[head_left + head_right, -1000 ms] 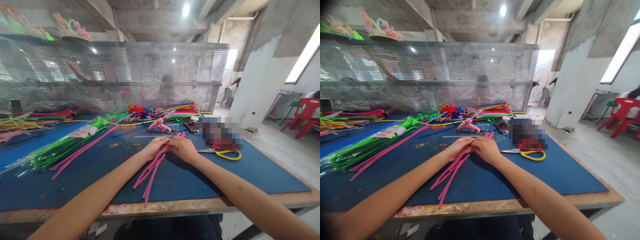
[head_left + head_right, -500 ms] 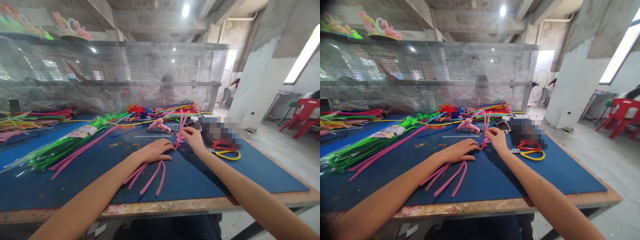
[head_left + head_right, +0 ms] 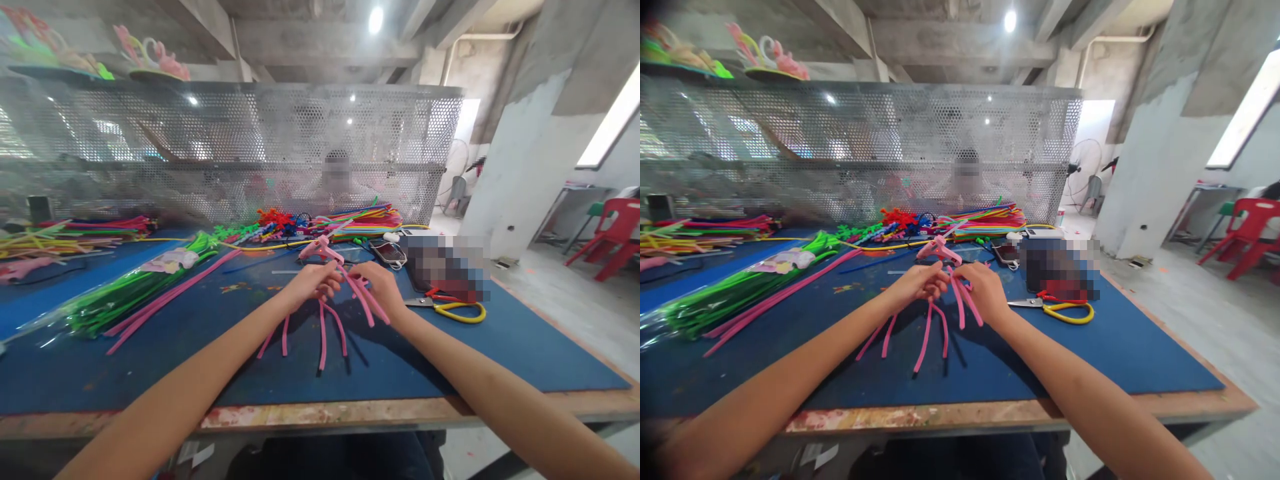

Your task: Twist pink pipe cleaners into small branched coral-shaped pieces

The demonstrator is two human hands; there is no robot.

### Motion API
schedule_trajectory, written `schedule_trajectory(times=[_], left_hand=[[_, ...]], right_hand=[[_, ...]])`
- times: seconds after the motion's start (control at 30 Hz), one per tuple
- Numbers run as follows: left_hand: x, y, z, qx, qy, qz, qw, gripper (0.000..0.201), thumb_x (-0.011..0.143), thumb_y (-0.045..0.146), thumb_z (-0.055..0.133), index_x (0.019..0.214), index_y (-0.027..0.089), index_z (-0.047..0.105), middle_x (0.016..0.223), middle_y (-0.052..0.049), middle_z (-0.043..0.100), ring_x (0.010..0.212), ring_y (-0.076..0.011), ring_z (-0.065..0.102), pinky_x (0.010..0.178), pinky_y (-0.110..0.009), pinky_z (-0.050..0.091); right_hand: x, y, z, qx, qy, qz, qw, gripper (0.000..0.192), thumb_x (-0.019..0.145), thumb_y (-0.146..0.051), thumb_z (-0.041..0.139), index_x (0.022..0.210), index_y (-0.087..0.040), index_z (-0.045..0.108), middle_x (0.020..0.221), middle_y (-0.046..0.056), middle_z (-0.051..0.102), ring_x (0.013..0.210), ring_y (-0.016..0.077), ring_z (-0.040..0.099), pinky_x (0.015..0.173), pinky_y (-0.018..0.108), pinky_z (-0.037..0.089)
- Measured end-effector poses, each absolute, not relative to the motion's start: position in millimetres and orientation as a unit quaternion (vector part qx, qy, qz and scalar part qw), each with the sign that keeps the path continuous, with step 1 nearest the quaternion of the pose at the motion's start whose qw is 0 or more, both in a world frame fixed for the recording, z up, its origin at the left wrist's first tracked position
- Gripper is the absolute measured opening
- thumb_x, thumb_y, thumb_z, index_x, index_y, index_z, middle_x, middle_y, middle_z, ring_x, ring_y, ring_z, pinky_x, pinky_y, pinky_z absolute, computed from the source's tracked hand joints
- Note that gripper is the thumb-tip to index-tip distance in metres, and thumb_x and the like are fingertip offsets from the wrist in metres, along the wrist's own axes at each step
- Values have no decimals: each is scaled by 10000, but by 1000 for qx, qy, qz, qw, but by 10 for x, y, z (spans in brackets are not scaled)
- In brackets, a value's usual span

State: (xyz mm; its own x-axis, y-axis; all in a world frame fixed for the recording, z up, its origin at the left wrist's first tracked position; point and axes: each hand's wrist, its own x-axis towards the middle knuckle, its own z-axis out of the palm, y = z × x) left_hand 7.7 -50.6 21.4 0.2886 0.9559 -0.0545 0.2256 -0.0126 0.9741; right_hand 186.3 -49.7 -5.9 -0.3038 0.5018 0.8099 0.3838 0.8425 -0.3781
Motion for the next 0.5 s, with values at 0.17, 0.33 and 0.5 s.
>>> schedule_trajectory(times=[0.17,0.33,0.5], left_hand=[[233,-651,119,514,401,445,614,307,603,378,743,742,133,619,632,23,581,548,-67,539,572,-205,463],[214,-604,59,463,378,502,625,266,591,242,767,796,123,647,694,-4,632,613,-84,594,646,-214,493],[207,-586,76,462,364,495,639,292,639,197,735,911,133,649,741,-19,648,607,-78,600,646,-203,498]], right_hand=[[1891,-548,-45,-247,-852,-150,437,190,870,-230,465,895,-214,652,894,46,671,808,183,507,722,305,384],[1892,-534,-28,-265,-865,-143,402,212,885,-255,449,916,-240,659,901,47,670,811,183,506,720,310,380],[1831,-505,-44,-274,-814,62,508,146,852,-270,496,832,-208,627,844,53,642,795,173,543,717,301,424]])
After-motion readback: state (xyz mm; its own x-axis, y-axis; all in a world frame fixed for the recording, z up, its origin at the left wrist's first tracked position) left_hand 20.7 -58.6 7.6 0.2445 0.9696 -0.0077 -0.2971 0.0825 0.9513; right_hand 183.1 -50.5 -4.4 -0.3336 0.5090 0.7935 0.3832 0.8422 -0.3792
